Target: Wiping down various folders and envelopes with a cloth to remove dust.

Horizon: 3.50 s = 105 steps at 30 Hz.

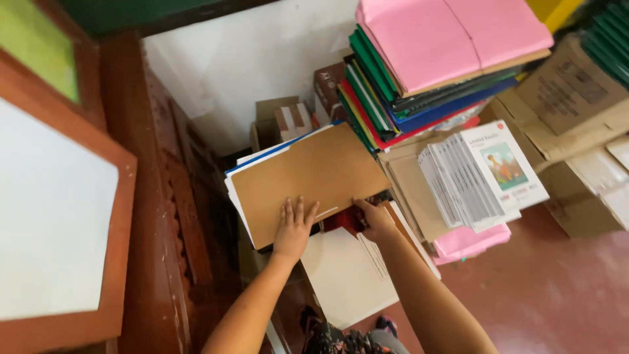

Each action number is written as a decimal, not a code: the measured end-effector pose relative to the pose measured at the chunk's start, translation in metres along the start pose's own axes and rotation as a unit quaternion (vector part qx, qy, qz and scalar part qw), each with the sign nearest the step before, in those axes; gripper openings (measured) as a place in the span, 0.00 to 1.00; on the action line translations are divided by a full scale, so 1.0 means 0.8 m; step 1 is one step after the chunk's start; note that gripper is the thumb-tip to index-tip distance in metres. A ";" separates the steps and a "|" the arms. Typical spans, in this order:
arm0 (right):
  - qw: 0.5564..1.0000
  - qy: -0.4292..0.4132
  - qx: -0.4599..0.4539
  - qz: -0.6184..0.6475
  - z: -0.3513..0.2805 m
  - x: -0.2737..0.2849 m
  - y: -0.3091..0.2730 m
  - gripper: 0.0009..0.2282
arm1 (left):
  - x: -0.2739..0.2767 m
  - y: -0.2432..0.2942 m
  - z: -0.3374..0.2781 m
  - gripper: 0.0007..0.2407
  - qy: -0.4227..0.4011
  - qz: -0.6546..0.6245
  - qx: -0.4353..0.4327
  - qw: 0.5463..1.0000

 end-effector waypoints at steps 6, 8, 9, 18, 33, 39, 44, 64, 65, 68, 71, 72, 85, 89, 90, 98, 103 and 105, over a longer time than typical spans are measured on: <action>0.996 0.077 0.031 0.019 -0.031 0.010 0.004 0.16 | -0.017 -0.009 0.013 0.28 -0.069 -0.023 0.000 0.997; 0.997 0.075 0.021 0.015 -0.067 0.004 -0.012 0.18 | -0.031 -0.013 0.017 0.28 -0.059 -0.029 0.001 0.998; 0.997 0.070 0.009 0.009 -0.085 0.001 -0.016 0.20 | -0.037 -0.015 0.016 0.29 -0.051 -0.033 0.006 0.998; 0.996 0.073 -0.004 0.052 -0.077 0.070 0.036 0.29 | -0.051 -0.015 0.021 0.34 -0.083 -0.081 0.029 0.993; 0.977 0.003 -0.009 0.211 -0.170 0.133 -0.062 0.14 | 0.086 0.180 0.076 0.32 -0.017 -0.318 -0.065 0.946; 0.969 -0.033 0.014 0.244 -0.243 0.176 -0.160 0.13 | 0.118 0.266 0.102 0.35 -0.069 -0.359 -0.041 0.930; 0.971 -0.046 0.026 0.233 -0.280 0.242 -0.236 0.11 | 0.109 0.342 0.134 0.37 -0.106 -0.387 -0.003 0.916; 0.959 -0.094 0.081 0.254 -0.203 0.323 -0.365 0.07 | 0.160 0.414 0.257 0.34 -0.090 -0.487 0.060 0.867; 0.958 -0.091 0.084 0.258 -0.206 0.317 -0.374 0.07 | 0.157 0.408 0.264 0.33 -0.086 -0.499 0.064 0.860; 0.958 -0.090 0.077 0.262 -0.199 0.300 -0.389 0.07 | 0.150 0.388 0.287 0.32 -0.093 -0.524 0.089 0.842; 0.954 -0.093 0.067 0.278 -0.179 0.288 -0.390 0.08 | 0.145 0.366 0.304 0.29 -0.103 -0.558 0.135 0.813; 0.949 -0.096 0.071 0.291 -0.171 0.284 -0.396 0.08 | 0.146 0.356 0.312 0.28 -0.096 -0.579 0.158 0.794; 0.954 -0.146 0.081 0.250 -0.072 0.230 -0.473 0.07 | 0.085 0.284 0.420 0.22 0.033 -0.770 0.345 0.536; 0.952 -0.177 0.083 0.234 -0.011 0.214 -0.500 0.06 | 0.074 0.278 0.455 0.23 0.052 -0.809 0.404 0.423; 0.951 -0.185 0.083 0.232 0.010 0.212 -0.504 0.06 | 0.065 0.280 0.464 0.23 0.058 -0.831 0.418 0.362; 0.950 -0.235 0.033 0.203 0.084 0.194 -0.528 0.08 | 0.035 0.269 0.496 0.25 0.130 -0.825 0.478 0.272; 0.947 -0.242 0.014 0.212 0.103 0.191 -0.541 0.08 | 0.035 0.261 0.502 0.22 0.164 -0.820 0.490 0.245; 0.954 -0.219 -0.017 0.205 0.114 0.196 -0.540 0.09 | 0.044 0.264 0.504 0.22 0.170 -0.831 0.484 0.214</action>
Point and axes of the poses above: each hand's wrist, its own z-axis towards the middle knuckle, its own x-axis out of the back of the hand, y = z × x, the point moved 9 cm from there along z, towards the middle knuckle, and after that the axes turned 3 degrees about x, right-handed, at the moved point
